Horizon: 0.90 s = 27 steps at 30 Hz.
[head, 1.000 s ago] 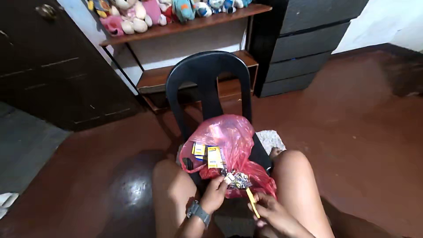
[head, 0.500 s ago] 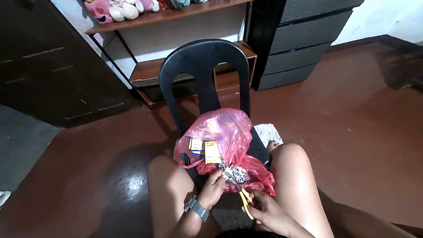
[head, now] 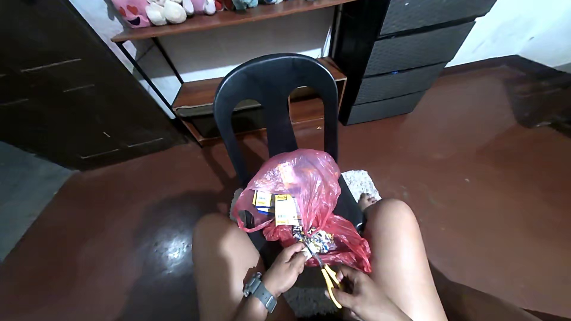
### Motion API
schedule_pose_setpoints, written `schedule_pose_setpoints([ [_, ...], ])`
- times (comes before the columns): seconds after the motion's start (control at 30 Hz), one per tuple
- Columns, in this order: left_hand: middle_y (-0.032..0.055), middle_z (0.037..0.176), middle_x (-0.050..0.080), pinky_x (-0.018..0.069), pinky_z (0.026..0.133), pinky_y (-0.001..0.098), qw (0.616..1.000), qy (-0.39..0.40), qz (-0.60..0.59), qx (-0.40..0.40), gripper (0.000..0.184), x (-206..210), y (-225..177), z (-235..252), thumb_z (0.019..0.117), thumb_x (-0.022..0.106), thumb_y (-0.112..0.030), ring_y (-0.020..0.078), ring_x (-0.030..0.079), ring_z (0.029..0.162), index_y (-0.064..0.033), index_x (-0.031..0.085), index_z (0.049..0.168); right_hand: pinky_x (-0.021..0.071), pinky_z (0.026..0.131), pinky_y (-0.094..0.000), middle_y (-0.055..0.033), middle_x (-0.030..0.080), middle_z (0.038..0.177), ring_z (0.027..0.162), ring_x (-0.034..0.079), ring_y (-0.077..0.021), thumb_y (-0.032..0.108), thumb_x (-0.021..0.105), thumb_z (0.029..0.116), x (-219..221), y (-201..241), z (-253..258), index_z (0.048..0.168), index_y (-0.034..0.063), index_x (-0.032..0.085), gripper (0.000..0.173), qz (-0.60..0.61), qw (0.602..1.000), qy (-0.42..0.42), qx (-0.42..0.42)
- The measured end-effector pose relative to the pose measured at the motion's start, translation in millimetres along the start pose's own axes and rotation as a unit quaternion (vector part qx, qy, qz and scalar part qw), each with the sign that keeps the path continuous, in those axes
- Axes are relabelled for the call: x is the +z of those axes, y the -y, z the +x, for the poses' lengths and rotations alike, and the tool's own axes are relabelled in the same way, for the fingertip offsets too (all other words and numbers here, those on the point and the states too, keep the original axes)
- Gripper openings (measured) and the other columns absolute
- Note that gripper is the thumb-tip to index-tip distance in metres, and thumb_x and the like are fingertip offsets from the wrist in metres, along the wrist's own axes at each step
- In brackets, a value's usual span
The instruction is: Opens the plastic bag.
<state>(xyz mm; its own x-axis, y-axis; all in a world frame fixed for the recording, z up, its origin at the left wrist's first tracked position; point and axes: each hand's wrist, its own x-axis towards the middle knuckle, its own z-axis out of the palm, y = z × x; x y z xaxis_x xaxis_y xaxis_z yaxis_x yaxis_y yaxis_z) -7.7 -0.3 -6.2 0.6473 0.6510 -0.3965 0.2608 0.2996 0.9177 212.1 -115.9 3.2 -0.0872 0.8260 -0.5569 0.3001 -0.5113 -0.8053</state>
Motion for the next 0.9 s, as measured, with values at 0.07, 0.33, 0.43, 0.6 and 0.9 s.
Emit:
schedule_pose_setpoints([
  [0.07, -0.0071, 0.072, 0.048, 0.041, 0.055, 0.0217, 1.0, -0.01, 0.02, 0.02, 0.028, 0.9, -0.4, 1.5, 0.1066, 0.048, -0.028, 0.0028, 0.043, 0.057, -0.0073, 0.064, 0.117, 0.0559, 0.065, -0.0406, -0.0069, 0.066, 0.081, 0.068, 0.064, -0.0184, 0.042, 0.08, 0.0844, 0.1, -1.0, 0.7, 0.102, 0.0062, 0.066, 0.042, -0.001, 1.0, -0.004, 0.001],
  [0.33, -0.0016, 0.085, 0.062, 0.0479, 0.066, 0.0239, 0.997, -0.031, 0.051, 0.058, 0.023, 1.4, 4.2, 5.9, 0.1049, 0.054, -0.021, 0.0035, 0.052, 0.067, -0.0043, 0.069, 0.104, 0.0564, 0.069, -0.0421, -0.0084, 0.066, 0.085, 0.074, 0.065, -0.0197, 0.041, 0.079, 0.0864, -2.2, -0.6, 0.6, 0.106, 0.0043, 0.066, 0.044, 0.002, 1.0, 0.02, -0.021],
  [0.43, -0.0033, 0.081, 0.06, 0.0448, 0.061, 0.0225, 0.998, -0.024, 0.042, 0.051, 0.022, 1.2, 3.4, 6.6, 0.1053, 0.054, -0.021, 0.0029, 0.048, 0.063, -0.0055, 0.069, 0.104, 0.0554, 0.068, -0.0407, -0.0074, 0.066, 0.084, 0.073, 0.064, -0.0183, 0.041, 0.079, 0.0868, -2.5, -3.3, 2.9, 0.105, 0.0046, 0.066, 0.043, 0.006, 0.999, 0.02, -0.025],
  [0.6, -0.0049, 0.076, 0.056, 0.0404, 0.055, 0.0215, 0.998, -0.025, 0.017, 0.056, 0.021, 2.2, 7.0, 7.3, 0.1056, 0.053, -0.02, 0.0027, 0.044, 0.057, -0.0067, 0.068, 0.104, 0.0554, 0.068, -0.0392, -0.0064, 0.066, 0.082, 0.072, 0.064, -0.017, 0.04, 0.079, 0.0866, -1.9, -3.8, 4.3, 0.103, 0.0049, 0.066, 0.041, 0.005, 1.0, 0.02, -0.024],
  [0.9, -0.006, 0.073, 0.052, 0.0376, 0.051, 0.0206, 0.998, -0.05, -0.017, -0.022, 0.021, 5.4, 1.6, 6.2, 0.1061, 0.051, -0.02, 0.0023, 0.04, 0.054, -0.0068, 0.067, 0.111, 0.0503, 0.055, -0.0314, -0.0031, 0.062, 0.076, 0.06, 0.058, -0.0125, 0.034, 0.075, 0.0936, -3.1, -1.7, 7.4, 0.097, 0.0062, 0.063, 0.03, 0.038, 0.997, 0.064, 0.02],
])
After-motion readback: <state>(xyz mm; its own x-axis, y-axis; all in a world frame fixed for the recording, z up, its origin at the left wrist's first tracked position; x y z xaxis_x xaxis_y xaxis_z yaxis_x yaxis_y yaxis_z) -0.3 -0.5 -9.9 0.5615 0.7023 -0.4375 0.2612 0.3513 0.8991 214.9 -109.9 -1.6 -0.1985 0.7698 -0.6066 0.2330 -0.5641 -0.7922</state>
